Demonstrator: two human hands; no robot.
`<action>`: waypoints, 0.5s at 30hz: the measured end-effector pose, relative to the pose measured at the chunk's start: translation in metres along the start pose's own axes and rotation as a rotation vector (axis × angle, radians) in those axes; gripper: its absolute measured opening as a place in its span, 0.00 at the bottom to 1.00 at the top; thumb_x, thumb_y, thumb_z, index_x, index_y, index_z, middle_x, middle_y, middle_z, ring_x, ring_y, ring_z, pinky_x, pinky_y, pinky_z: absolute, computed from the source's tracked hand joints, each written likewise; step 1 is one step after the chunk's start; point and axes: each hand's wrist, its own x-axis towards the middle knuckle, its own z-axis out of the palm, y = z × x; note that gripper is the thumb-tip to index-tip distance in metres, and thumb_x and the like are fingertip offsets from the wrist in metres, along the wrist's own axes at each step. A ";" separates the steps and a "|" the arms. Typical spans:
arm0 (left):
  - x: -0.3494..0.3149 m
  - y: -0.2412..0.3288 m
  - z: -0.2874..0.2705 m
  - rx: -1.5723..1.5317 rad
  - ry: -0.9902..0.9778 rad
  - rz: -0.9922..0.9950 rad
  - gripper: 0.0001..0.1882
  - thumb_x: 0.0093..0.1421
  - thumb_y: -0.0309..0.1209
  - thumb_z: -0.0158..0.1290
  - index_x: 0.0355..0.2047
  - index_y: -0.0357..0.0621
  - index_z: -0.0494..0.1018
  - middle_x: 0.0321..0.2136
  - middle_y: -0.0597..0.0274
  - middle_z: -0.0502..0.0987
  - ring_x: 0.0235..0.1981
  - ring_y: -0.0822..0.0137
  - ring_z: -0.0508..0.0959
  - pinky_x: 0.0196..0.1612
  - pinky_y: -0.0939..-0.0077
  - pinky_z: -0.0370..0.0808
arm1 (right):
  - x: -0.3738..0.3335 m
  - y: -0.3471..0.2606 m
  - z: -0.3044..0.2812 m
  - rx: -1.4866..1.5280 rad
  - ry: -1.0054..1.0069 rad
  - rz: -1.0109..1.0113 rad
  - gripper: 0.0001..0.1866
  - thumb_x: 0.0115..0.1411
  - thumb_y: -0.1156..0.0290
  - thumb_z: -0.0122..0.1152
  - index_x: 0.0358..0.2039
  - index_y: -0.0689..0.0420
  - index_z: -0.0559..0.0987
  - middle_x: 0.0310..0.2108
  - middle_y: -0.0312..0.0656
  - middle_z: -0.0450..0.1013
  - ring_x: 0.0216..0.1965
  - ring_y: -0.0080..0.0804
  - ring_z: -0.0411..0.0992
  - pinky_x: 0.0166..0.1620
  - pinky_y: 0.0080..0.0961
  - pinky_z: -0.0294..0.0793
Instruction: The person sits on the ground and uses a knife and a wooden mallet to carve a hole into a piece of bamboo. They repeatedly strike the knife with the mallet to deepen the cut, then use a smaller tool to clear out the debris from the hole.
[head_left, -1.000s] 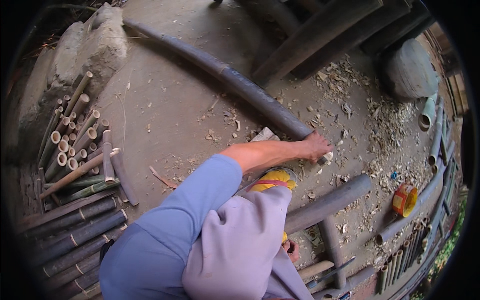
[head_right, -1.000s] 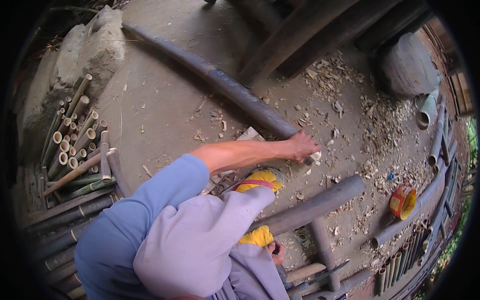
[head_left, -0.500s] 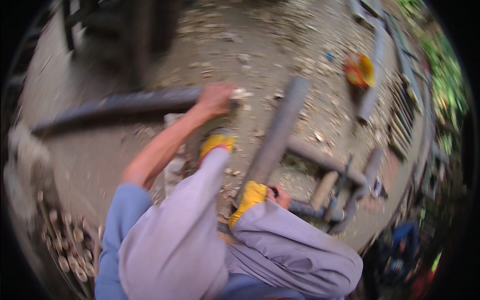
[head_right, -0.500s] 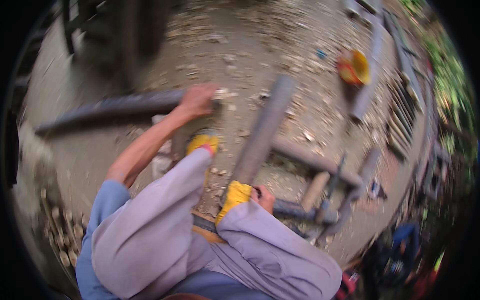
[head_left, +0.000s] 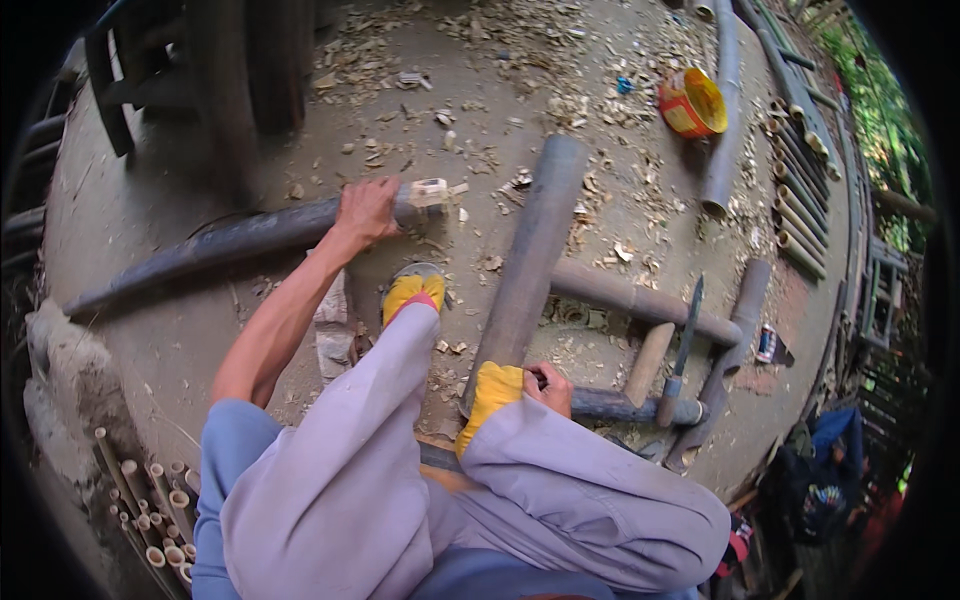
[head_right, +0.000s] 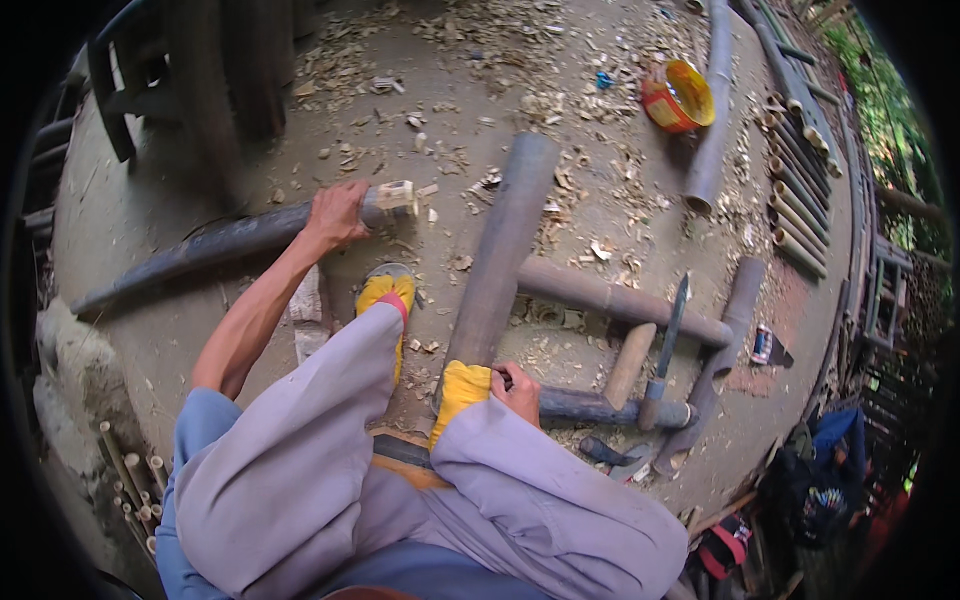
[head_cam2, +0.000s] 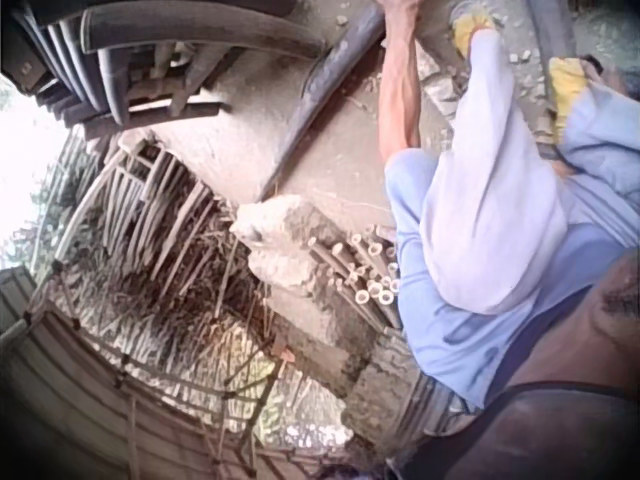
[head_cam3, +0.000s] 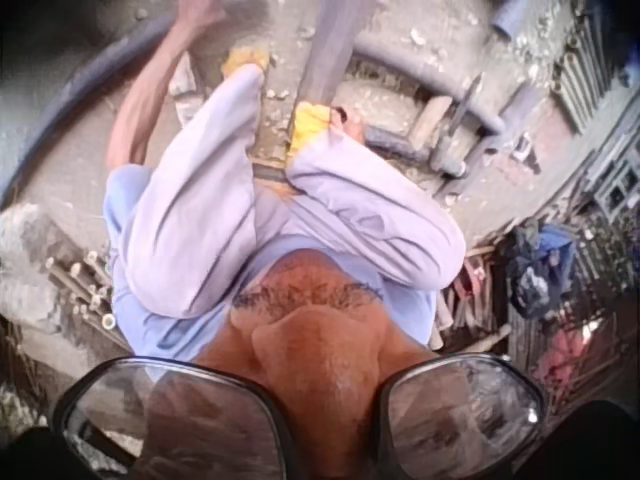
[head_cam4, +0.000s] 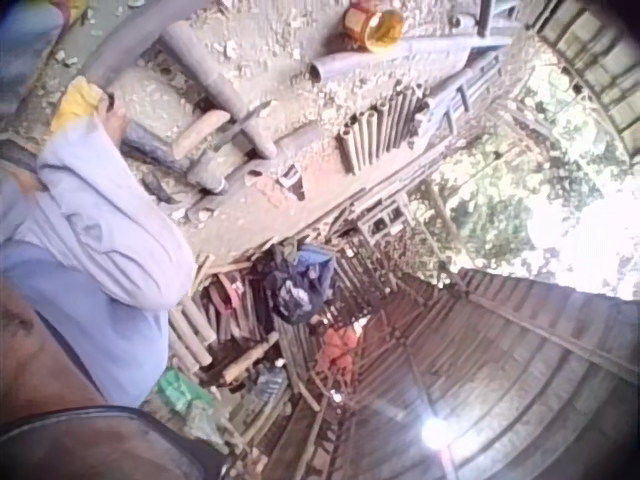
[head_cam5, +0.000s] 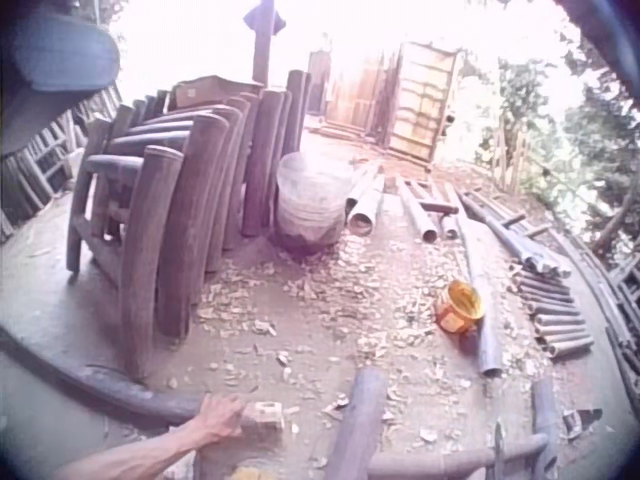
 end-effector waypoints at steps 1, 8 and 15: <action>-0.003 -0.002 -0.002 -0.017 -0.012 -0.006 0.31 0.34 0.38 0.68 0.39 0.43 0.69 0.37 0.53 0.77 0.44 0.50 0.76 0.41 0.52 0.73 | 0.000 -0.001 0.002 -0.004 -0.017 -0.007 0.05 0.54 0.75 0.59 0.31 0.63 0.78 0.22 0.49 0.75 0.22 0.35 0.75 0.29 0.29 0.74; -0.044 0.028 -0.029 -0.016 0.099 -0.001 0.28 0.33 0.35 0.66 0.37 0.45 0.70 0.35 0.57 0.77 0.43 0.56 0.76 0.44 0.55 0.71 | 0.044 -0.051 -0.030 -0.062 -0.013 -0.342 0.07 0.54 0.76 0.60 0.34 0.63 0.77 0.25 0.49 0.75 0.26 0.36 0.76 0.32 0.29 0.74; -0.100 0.082 -0.088 -0.052 0.215 0.031 0.32 0.32 0.34 0.66 0.42 0.45 0.72 0.36 0.59 0.77 0.42 0.58 0.76 0.44 0.60 0.70 | 0.080 -0.204 -0.033 -0.440 -0.021 -1.082 0.34 0.44 0.68 0.68 0.52 0.62 0.67 0.46 0.50 0.69 0.49 0.46 0.67 0.53 0.38 0.67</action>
